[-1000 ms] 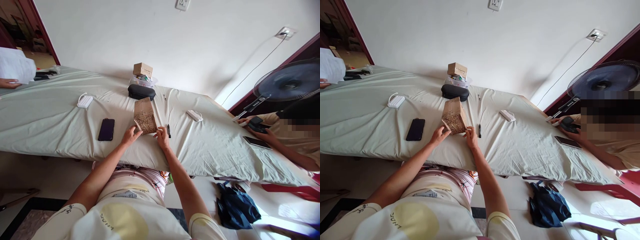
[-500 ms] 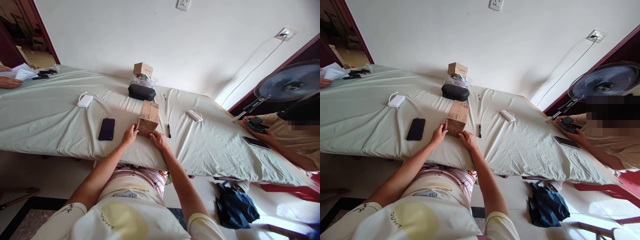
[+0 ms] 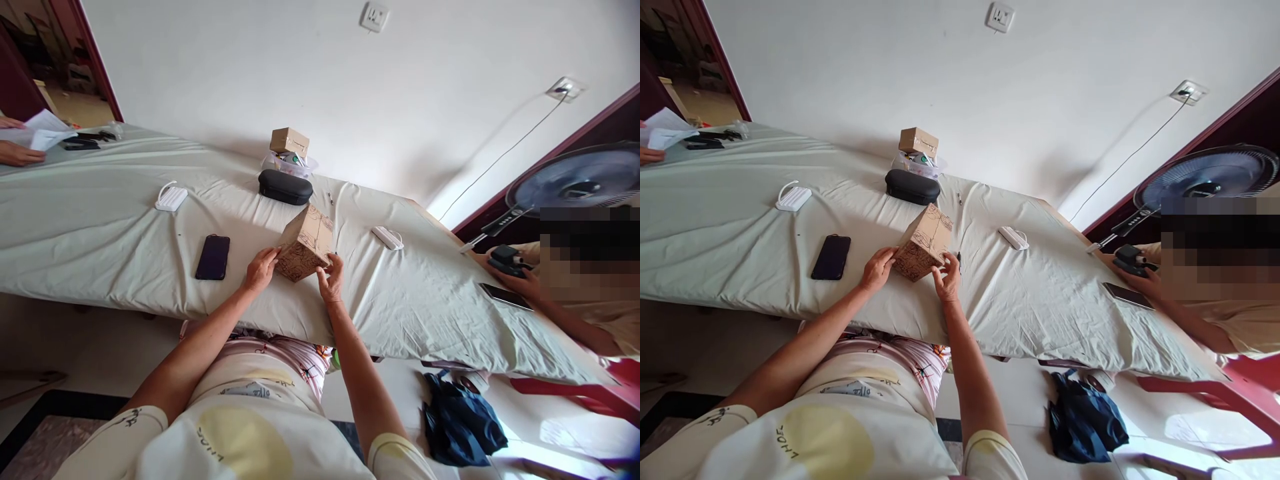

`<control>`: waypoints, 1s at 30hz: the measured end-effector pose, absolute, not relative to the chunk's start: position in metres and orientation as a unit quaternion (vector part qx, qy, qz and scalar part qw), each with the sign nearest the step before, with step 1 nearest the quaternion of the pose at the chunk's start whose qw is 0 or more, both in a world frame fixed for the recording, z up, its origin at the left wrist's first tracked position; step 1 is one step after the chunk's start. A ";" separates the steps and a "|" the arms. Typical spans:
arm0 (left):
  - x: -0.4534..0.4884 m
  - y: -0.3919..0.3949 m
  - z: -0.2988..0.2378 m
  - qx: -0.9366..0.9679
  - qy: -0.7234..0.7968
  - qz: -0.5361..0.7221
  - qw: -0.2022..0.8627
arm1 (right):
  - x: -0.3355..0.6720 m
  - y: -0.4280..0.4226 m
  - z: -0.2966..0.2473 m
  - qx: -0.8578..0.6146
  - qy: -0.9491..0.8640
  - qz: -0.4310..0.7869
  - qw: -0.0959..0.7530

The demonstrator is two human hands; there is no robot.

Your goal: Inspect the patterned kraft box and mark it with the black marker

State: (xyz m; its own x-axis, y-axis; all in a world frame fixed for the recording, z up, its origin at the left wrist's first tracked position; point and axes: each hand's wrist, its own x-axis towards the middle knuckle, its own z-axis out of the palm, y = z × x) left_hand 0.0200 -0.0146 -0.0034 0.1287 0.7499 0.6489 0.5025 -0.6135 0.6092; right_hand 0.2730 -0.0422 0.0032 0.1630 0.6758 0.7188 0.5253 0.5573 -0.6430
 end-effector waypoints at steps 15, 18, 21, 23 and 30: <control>0.021 -0.016 -0.003 0.716 0.549 0.398 0.167 | 0.265 -0.048 0.015 -0.579 -0.641 0.163 0.477; 0.021 -0.016 -0.002 0.703 0.563 0.399 0.172 | 0.265 -0.050 0.018 -0.586 -0.674 0.121 0.434; 0.019 -0.016 0.000 0.686 0.569 0.418 0.174 | 0.266 -0.051 0.019 -0.583 -0.705 0.093 0.394; 0.018 -0.016 0.001 0.676 0.565 0.434 0.186 | 0.267 -0.051 0.018 -0.581 -0.716 0.085 0.378; 0.018 -0.017 0.005 0.671 0.561 0.430 0.222 | 0.274 -0.045 0.011 -0.561 -0.636 0.058 0.526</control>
